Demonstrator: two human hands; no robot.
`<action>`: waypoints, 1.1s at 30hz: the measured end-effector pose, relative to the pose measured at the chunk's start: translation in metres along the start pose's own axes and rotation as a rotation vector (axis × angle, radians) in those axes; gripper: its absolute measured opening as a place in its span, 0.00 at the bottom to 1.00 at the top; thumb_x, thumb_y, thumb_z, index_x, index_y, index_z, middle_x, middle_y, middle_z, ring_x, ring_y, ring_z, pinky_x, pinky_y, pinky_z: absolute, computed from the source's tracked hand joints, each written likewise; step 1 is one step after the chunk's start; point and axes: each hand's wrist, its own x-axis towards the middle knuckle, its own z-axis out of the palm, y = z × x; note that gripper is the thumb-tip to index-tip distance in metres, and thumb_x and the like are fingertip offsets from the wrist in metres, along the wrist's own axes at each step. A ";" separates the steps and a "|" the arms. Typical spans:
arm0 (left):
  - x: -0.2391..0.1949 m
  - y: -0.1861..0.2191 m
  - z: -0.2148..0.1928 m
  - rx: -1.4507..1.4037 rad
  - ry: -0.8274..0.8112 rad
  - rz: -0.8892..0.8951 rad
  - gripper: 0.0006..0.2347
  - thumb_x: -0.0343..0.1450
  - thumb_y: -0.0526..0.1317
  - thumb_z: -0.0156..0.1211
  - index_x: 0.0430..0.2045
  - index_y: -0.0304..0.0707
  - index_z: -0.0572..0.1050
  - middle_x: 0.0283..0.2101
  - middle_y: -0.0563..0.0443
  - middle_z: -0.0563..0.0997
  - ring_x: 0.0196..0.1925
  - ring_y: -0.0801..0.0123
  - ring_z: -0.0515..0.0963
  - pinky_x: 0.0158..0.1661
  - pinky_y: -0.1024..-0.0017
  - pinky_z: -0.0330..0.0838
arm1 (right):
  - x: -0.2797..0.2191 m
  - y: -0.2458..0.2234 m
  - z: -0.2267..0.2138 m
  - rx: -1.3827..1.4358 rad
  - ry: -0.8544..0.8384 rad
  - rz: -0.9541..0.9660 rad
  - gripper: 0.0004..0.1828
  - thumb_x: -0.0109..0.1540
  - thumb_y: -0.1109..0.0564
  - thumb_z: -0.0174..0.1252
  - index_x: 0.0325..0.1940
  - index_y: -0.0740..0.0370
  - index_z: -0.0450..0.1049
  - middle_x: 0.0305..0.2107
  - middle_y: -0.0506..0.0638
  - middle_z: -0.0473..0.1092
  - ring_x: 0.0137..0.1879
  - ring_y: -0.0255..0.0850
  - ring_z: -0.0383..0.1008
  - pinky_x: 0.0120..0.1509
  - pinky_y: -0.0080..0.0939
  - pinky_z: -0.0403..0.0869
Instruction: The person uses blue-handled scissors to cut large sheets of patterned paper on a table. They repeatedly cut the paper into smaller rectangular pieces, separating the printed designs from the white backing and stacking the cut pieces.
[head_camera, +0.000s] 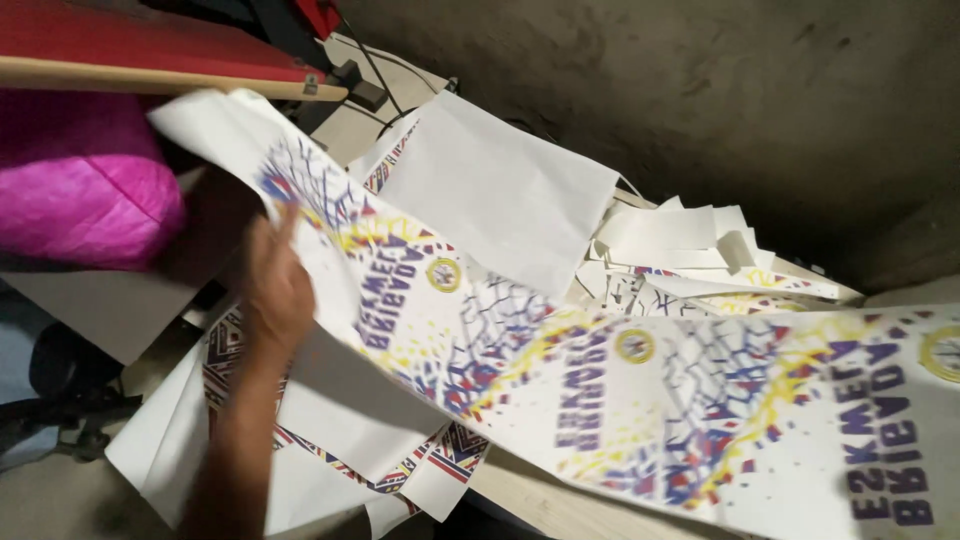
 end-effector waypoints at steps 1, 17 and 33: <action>0.013 -0.005 -0.007 0.110 0.080 0.198 0.24 0.76 0.26 0.40 0.71 0.34 0.63 0.54 0.32 0.69 0.49 0.46 0.75 0.45 0.57 0.76 | 0.002 0.011 -0.001 -0.002 0.009 0.001 0.09 0.68 0.62 0.56 0.51 0.70 0.75 0.40 0.53 0.78 0.39 0.37 0.75 0.42 0.35 0.72; 0.096 -0.019 0.042 0.926 -0.016 0.942 0.06 0.79 0.31 0.52 0.46 0.42 0.75 0.52 0.57 0.71 0.57 0.60 0.68 0.61 0.60 0.66 | -0.113 0.071 0.057 -0.037 0.254 0.049 0.10 0.68 0.64 0.55 0.53 0.68 0.75 0.42 0.52 0.78 0.40 0.36 0.74 0.41 0.34 0.71; 0.050 -0.044 0.102 0.383 -0.322 -0.029 0.28 0.76 0.30 0.47 0.75 0.41 0.53 0.70 0.30 0.62 0.66 0.40 0.68 0.63 0.49 0.66 | -0.100 0.005 0.030 -0.691 0.451 0.166 0.13 0.66 0.60 0.63 0.55 0.63 0.76 0.40 0.57 0.76 0.35 0.44 0.77 0.32 0.45 0.76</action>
